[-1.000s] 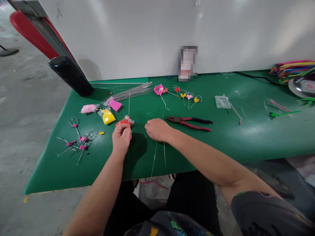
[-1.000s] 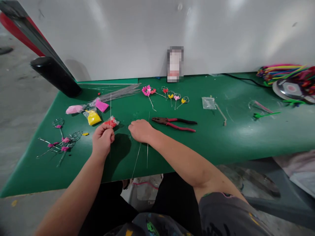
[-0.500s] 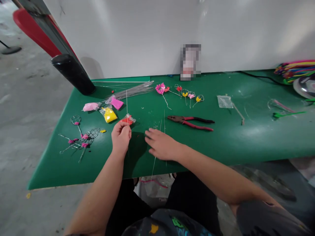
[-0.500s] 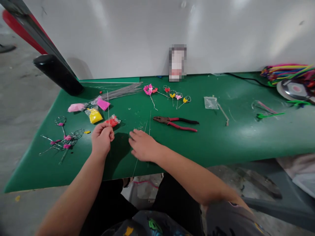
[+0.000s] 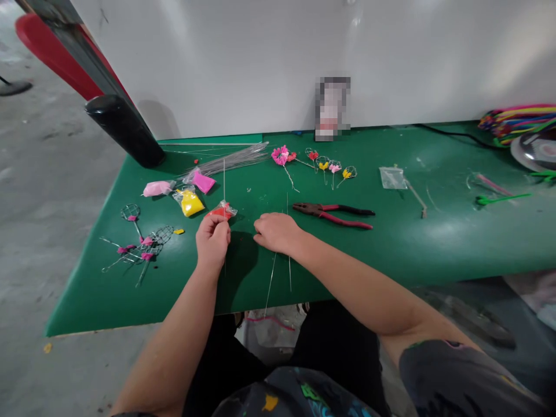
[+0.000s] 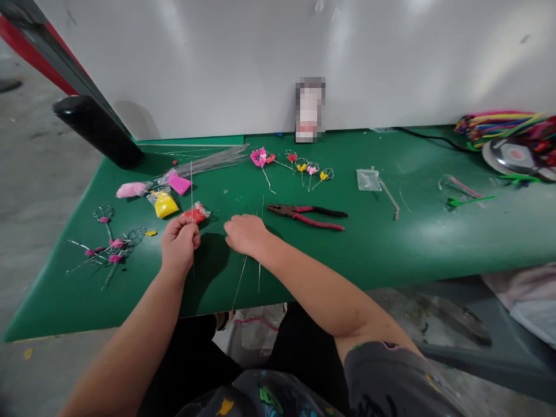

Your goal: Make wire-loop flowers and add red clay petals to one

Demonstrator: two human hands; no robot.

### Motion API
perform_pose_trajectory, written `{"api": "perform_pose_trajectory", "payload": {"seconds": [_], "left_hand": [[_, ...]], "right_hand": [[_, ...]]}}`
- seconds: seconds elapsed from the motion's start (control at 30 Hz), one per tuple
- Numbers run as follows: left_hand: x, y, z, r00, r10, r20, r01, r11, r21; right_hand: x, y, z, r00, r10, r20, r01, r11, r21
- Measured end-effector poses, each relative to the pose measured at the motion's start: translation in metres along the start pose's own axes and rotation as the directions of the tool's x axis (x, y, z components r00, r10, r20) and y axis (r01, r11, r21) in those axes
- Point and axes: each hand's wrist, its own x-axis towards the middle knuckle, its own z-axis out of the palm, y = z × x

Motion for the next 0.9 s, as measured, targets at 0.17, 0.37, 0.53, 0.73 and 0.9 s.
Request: {"api": "perform_pose_trajectory", "payload": {"seconds": [0.17, 0.37, 0.53, 0.73, 0.9], "left_hand": [[-0.002, 0.003, 0.002, 1.000, -0.018, -0.018, 0.018, 1.000, 0.001], [-0.002, 0.002, 0.001, 1.000, -0.026, -0.013, 0.026, 1.000, 0.017], [0.000, -0.003, 0.000, 1.000, -0.010, 0.014, 0.010, 1.000, 0.020], [0.001, -0.002, 0.000, 1.000, -0.011, 0.006, 0.011, 1.000, 0.016], [0.000, -0.003, 0.001, 1.000, -0.008, 0.008, 0.008, 1.000, 0.023]], "right_hand": [[0.009, 0.002, -0.008, 0.994, 0.003, 0.105, -0.006, 0.999, 0.034], [0.016, 0.011, -0.014, 0.988, 0.073, 0.134, -0.080, 0.996, 0.042], [0.014, 0.016, -0.015, 0.991, 0.030, 0.129, -0.040, 0.996, 0.077], [0.014, 0.023, -0.015, 0.995, 0.036, 0.097, -0.037, 0.999, 0.013], [0.009, 0.028, -0.015, 0.996, -0.005, 0.094, 0.006, 1.000, -0.016]]}}
